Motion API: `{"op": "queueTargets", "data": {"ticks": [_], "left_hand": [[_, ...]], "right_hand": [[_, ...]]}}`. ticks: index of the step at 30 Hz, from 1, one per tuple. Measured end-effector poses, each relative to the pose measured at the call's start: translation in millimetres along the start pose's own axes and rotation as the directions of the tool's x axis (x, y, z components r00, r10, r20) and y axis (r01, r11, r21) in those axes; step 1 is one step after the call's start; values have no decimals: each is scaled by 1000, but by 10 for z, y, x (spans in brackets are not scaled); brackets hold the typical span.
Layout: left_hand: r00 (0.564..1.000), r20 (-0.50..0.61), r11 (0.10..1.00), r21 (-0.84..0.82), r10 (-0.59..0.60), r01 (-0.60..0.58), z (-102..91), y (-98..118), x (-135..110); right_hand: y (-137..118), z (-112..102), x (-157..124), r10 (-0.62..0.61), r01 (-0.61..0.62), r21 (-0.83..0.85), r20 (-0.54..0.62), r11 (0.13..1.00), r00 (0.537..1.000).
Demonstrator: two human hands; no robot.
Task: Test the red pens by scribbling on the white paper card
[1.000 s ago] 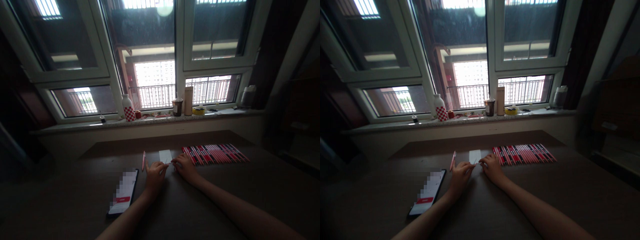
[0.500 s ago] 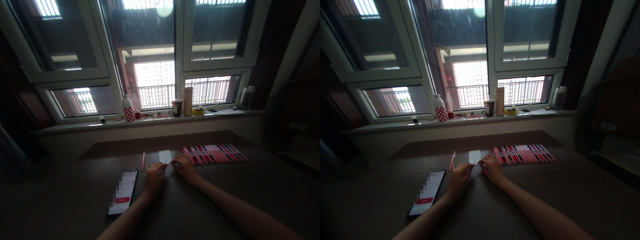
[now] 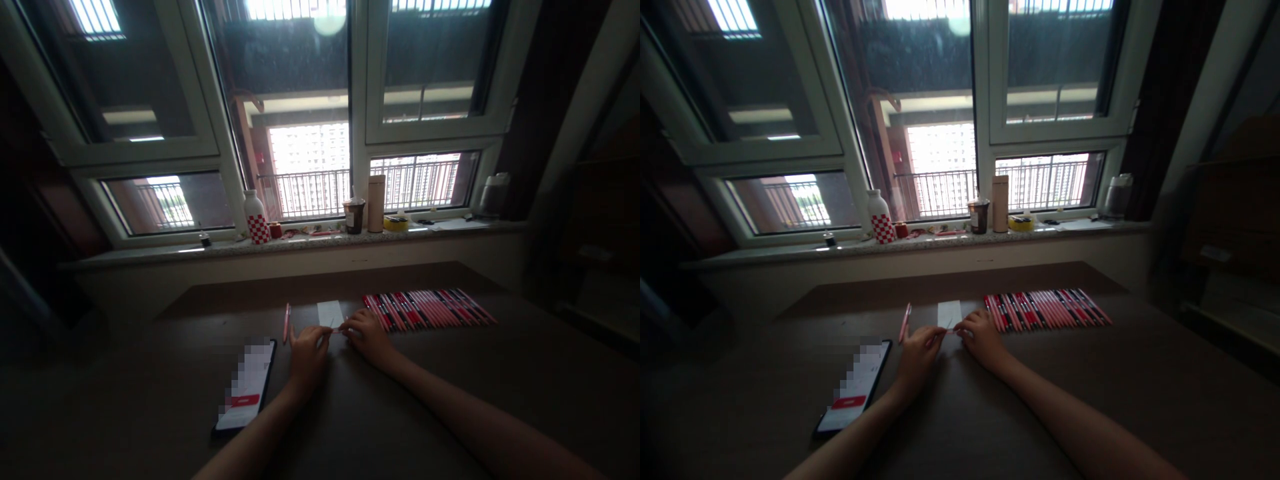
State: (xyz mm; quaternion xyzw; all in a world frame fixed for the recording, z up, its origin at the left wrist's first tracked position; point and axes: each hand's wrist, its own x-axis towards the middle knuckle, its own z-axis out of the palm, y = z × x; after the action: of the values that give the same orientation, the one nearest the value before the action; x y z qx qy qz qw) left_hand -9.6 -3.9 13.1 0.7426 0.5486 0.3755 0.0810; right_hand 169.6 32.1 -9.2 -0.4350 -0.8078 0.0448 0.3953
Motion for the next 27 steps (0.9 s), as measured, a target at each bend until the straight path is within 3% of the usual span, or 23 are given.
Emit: {"op": "queueTargets", "data": {"ticks": [21, 27], "left_hand": [[998, 51, 998, 44, -35, 32, -13, 50, -7], [997, 62, 998, 46, -48, 45, -19, 52, -3]], "right_hand": [[-21, -13, -7, -103, 102, 65, 6, 993, 995], [-39, -29, -8, -82, 81, 102, 6, 991, 997]]}}
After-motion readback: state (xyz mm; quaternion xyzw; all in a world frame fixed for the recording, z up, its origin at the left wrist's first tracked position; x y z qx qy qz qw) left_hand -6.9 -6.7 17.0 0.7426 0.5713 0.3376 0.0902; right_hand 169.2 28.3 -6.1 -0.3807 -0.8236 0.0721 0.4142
